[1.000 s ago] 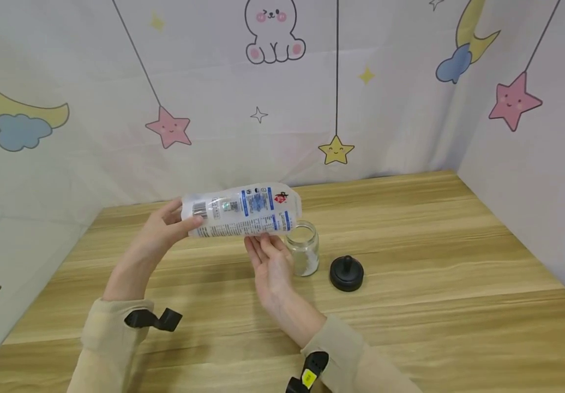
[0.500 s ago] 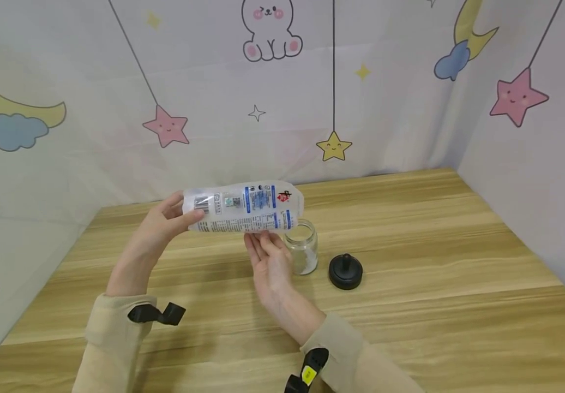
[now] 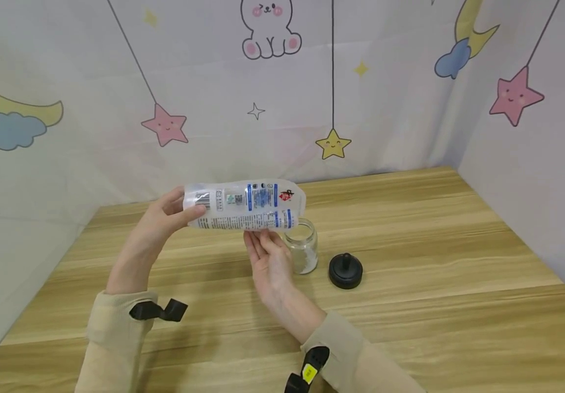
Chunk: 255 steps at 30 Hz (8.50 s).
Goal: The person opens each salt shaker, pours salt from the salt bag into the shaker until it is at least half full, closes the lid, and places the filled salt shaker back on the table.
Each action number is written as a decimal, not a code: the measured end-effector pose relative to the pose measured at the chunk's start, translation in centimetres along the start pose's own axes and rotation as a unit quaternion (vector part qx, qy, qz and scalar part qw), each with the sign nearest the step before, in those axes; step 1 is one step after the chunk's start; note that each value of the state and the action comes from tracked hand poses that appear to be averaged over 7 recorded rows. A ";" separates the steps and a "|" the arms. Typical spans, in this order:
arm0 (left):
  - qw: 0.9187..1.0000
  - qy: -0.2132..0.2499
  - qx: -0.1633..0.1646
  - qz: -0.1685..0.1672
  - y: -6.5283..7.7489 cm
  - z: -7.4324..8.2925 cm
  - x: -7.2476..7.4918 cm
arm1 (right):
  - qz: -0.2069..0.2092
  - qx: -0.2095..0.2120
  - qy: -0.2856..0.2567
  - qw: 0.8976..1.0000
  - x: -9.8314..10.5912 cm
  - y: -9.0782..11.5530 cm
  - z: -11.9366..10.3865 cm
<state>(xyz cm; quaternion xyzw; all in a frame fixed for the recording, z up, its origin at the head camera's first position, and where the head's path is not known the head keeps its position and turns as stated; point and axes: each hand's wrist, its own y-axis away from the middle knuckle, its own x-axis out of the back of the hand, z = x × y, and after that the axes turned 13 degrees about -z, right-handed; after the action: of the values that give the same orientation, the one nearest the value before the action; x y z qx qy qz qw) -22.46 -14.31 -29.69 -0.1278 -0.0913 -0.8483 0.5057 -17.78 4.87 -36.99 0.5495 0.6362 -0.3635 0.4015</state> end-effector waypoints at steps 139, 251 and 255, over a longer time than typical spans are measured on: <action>0.992 -0.054 -0.079 0.083 -1.5 1.6 -2.8 | 0.003 -0.015 -0.060 0.998 -0.3 -0.4 -1.2; 0.987 -0.046 -0.112 0.106 -2.0 1.2 -3.8 | -0.010 -0.014 -0.054 0.998 0.3 -0.6 -1.2; 0.987 -0.046 -0.115 0.104 -1.9 1.2 -3.8 | -0.008 -0.016 -0.054 0.998 0.2 -0.6 -1.1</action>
<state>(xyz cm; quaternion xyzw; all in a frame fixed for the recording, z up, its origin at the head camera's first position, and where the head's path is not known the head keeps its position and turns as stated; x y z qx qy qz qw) -22.31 -9.91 -29.74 -0.2327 -0.0030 -0.7894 0.5681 -18.49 5.92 -36.70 0.5177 0.6236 -0.3851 0.4414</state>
